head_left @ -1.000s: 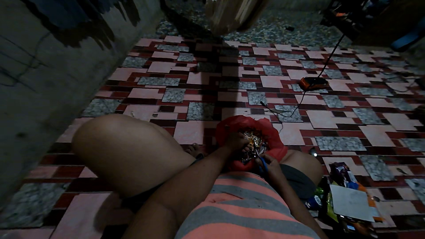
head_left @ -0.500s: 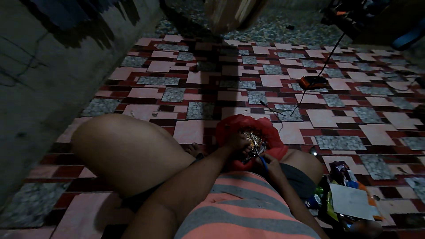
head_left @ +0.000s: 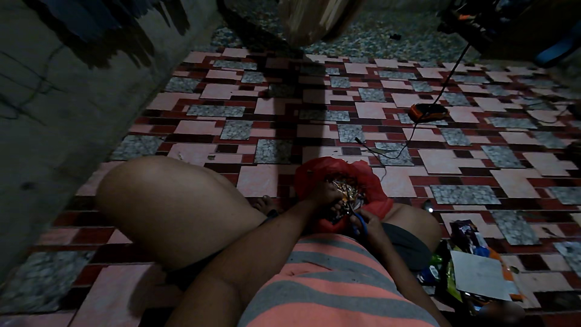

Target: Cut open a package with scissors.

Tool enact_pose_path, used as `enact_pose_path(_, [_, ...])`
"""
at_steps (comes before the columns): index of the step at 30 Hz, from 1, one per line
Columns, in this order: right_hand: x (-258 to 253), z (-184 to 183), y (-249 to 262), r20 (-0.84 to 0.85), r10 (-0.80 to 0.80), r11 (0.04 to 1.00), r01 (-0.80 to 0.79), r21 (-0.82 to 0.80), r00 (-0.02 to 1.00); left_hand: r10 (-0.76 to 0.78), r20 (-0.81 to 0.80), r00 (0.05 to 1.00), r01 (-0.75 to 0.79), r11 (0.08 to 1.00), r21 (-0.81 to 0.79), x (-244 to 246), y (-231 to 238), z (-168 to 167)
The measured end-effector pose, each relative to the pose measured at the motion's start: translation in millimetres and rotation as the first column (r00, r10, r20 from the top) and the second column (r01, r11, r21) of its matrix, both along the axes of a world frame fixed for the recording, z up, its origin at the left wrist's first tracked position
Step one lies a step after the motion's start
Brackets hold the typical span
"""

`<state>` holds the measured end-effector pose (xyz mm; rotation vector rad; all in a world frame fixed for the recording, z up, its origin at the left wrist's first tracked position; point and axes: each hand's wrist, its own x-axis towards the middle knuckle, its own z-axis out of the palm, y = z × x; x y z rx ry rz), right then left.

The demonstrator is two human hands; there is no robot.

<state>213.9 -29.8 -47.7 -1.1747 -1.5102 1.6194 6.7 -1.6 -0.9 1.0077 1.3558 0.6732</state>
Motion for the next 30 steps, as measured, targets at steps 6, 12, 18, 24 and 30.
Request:
enact_pose_path(6, [0.5,-4.9,-0.7,-0.029,-0.052,0.998,0.052,0.027,0.998,-0.022,-0.001,1.000,0.022,1.000,-0.003,1.0,-2.1,0.6])
enact_pose_path(12, [0.2,-4.7,-0.8,-0.001,-0.075,0.996,0.075,0.054,0.997,0.032,0.027,0.999,-0.032,0.999,-0.003,0.8,-0.3,-0.7])
enact_pose_path(18, [0.1,-3.4,0.8,0.012,0.029,1.000,-0.029,0.000,0.999,0.127,0.016,0.992,-0.128,0.991,0.038,-1.1,2.1,-3.3])
enact_pose_path(24, [-1.3,-0.8,-1.3,0.023,0.017,1.000,-0.017,-0.005,1.000,0.066,-0.026,0.997,-0.065,0.997,0.047,0.2,0.1,-0.6])
enact_pose_path(30, [-1.1,-0.4,-1.5,0.008,0.014,1.000,-0.014,-0.003,1.000,0.096,0.025,0.995,-0.096,0.995,0.022,1.9,-1.3,2.9])
